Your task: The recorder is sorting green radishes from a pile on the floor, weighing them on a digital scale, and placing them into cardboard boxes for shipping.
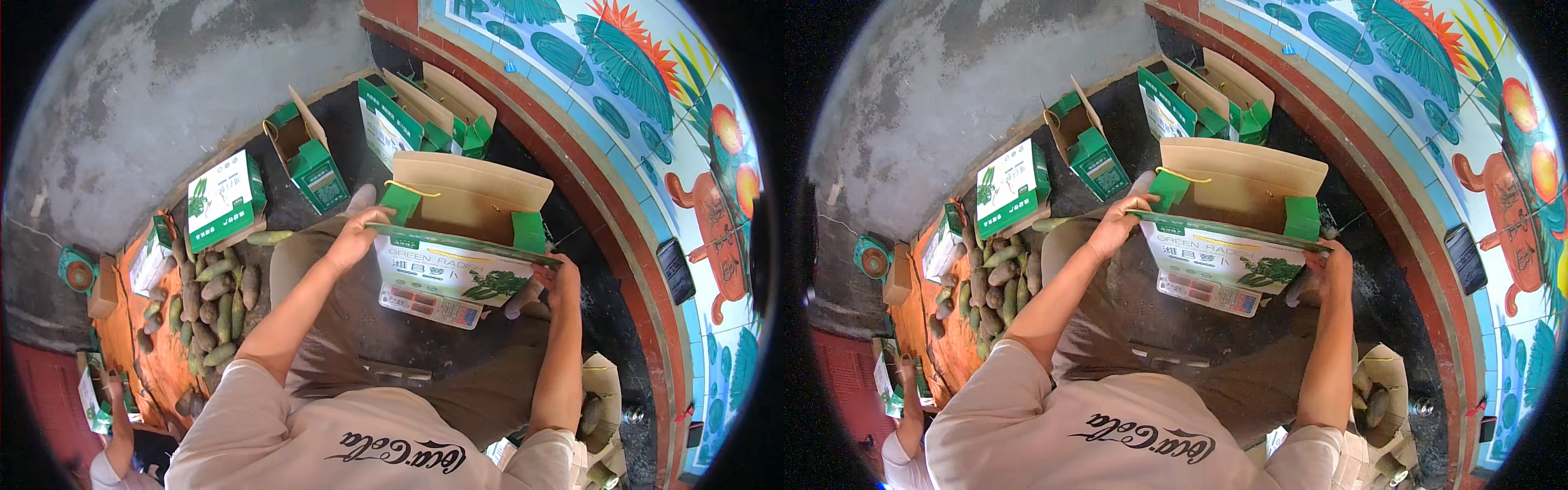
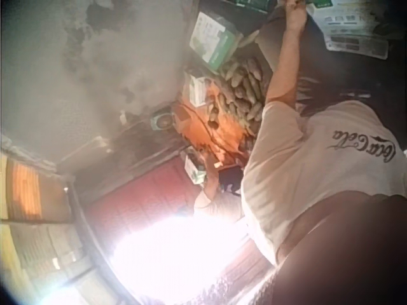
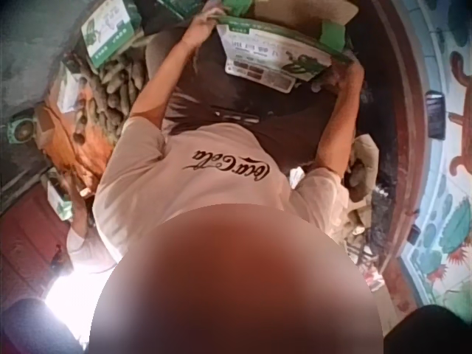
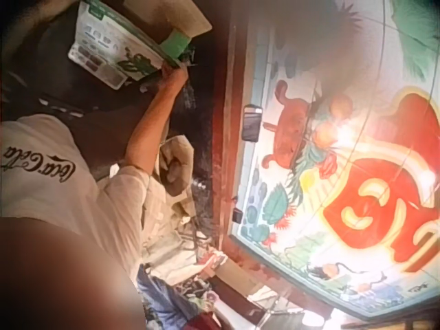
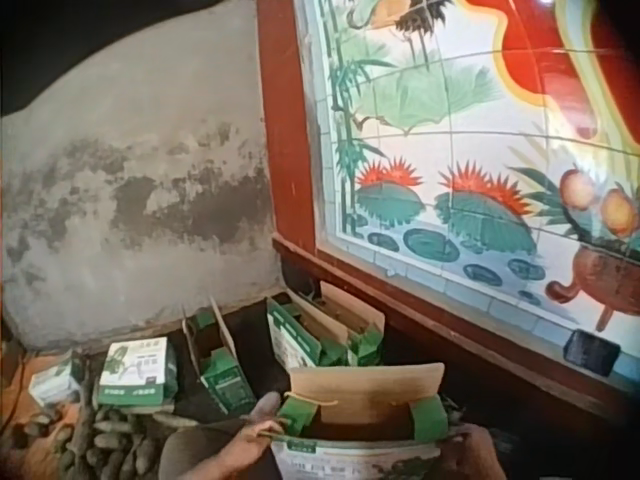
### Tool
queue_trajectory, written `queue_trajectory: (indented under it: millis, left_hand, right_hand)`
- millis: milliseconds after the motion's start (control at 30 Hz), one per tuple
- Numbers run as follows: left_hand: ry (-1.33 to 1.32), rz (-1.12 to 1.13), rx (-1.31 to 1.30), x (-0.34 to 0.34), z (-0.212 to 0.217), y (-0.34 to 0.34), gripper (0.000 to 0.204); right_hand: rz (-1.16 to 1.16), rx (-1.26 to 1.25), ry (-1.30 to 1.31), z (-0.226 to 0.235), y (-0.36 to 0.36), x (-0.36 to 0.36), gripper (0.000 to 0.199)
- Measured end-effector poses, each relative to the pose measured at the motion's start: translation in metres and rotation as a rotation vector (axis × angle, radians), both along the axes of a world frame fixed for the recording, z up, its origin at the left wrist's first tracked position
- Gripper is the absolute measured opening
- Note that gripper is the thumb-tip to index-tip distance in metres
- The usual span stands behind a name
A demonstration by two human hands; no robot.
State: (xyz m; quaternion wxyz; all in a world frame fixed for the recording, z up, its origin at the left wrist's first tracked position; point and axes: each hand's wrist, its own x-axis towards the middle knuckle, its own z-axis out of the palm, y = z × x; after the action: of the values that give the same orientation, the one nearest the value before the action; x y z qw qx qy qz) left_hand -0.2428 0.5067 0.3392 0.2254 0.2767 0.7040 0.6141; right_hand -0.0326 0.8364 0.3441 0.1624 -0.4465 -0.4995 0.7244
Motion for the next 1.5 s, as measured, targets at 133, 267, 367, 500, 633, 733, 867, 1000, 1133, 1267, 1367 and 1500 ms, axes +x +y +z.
queue_trajectory:
  millis: [133,267,367,500,633,733,867,1000,1133,1267,1367,1500]
  left_hand:
    - [0.319,-0.062,-0.152,0.006,-0.013,-0.016,0.020]
    - [0.348,-0.015,-0.229,0.023,-0.029,-0.024,0.018]
    - [0.234,-0.014,-0.312,0.031,-0.040,-0.027,0.019]
    - [0.202,0.012,-0.228,0.025,-0.051,-0.021,0.020]
    - [0.400,-0.021,-0.168,0.020,-0.043,-0.012,0.024]
    - [0.520,0.032,-0.181,0.013,-0.045,-0.009,0.026]
    - [0.578,0.076,-0.147,0.007,-0.038,0.002,0.025]
    - [0.582,0.099,-0.146,0.007,-0.025,0.010,0.026]
    - [0.594,0.118,-0.104,0.001,-0.046,0.006,0.026]
    - [0.542,0.043,-0.203,0.007,-0.058,0.001,0.027]
    - [0.533,0.062,-0.191,0.011,-0.055,-0.003,0.026]
    - [0.521,0.066,-0.232,0.014,-0.048,-0.011,0.025]
  right_hand:
    - [0.185,0.031,-0.102,0.009,0.011,0.014,0.024]
    - [0.340,0.158,-0.181,0.009,0.013,0.021,0.021]
    - [0.371,0.168,-0.204,0.009,0.014,0.022,0.022]
    - [0.369,0.141,-0.162,0.013,0.016,0.024,0.022]
    - [0.396,0.219,-0.119,0.011,0.017,0.026,0.024]
    - [0.391,0.233,-0.046,0.012,0.015,0.021,0.027]
    - [0.350,0.254,0.095,0.005,0.018,0.015,0.028]
    - [0.305,0.292,0.129,0.004,0.017,0.014,0.031]
    - [0.301,0.351,0.118,-0.004,0.013,0.006,0.032]
    - [0.412,0.532,-0.162,-0.011,0.009,0.006,0.026]
    - [0.462,0.603,-0.237,-0.010,0.005,0.007,0.022]
    - [0.484,0.733,-0.265,-0.012,0.001,0.004,0.026]
